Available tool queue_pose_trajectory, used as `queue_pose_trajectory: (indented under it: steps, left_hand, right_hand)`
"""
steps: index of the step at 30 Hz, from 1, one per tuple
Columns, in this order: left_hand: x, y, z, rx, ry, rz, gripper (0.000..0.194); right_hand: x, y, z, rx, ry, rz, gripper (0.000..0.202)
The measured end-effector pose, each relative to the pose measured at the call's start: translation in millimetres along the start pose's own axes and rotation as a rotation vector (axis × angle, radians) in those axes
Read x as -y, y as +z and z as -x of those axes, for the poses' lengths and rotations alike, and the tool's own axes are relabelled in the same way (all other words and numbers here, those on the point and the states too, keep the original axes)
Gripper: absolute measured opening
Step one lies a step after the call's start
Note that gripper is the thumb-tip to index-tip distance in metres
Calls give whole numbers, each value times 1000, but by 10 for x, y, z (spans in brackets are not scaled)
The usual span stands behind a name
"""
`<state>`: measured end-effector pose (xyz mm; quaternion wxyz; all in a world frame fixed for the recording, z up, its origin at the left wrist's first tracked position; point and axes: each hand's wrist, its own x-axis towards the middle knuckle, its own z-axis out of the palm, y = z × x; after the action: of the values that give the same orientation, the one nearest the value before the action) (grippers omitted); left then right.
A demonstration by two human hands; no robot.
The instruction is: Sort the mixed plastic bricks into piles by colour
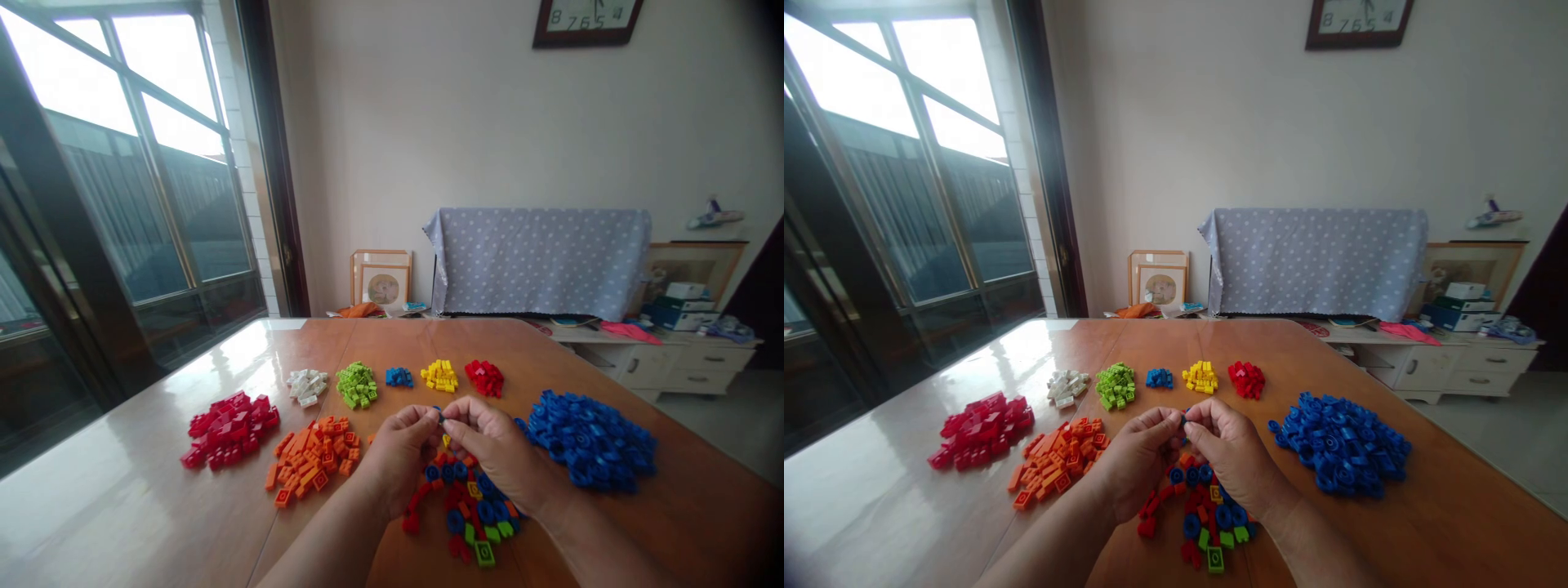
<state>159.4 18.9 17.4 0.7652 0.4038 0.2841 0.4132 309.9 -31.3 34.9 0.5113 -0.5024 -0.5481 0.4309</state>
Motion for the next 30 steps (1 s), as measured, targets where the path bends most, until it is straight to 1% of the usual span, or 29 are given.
queue_pose_trajectory:
  steps: [3, 5, 8, 11, 13, 17, 20, 24, 27, 30]
  left_hand:
    - [5, 18, 8, -52, 39, -145, 39]
    - [16, 31, 2, -91, 101, -259, 40]
    - [32, 51, -10, -123, 210, -387, 31]
    - [22, 70, 4, -132, 256, -392, 21]
    - [0, 76, 25, -122, 234, -324, 22]
    - [-37, 53, 38, -108, 133, -174, 30]
    - [-35, 17, 7, -79, 84, -110, 35]
    - [-20, -10, -25, -19, 26, -61, 38]
    - [-20, -16, -23, -1, -2, -28, 35]
    - [-15, -21, -17, 12, -15, -2, 32]
  right_hand:
    - [-40, 10, -19, -2, -41, 36, 20]
    - [-73, 13, -31, -32, -82, 115, 18]
    - [-105, 22, -36, -73, -127, 235, 17]
    - [-109, 37, -25, -71, -136, 236, 16]
    - [-97, 43, -17, -61, -110, 163, 16]
    - [-55, 23, -18, -59, -26, 1, 21]
    - [-43, -11, -28, -55, 34, -88, 26]
    - [-41, -40, -28, -17, 80, -227, 30]
    - [-33, -45, -17, -30, 106, -249, 29]
    - [-40, -39, -18, -68, 102, -213, 29]
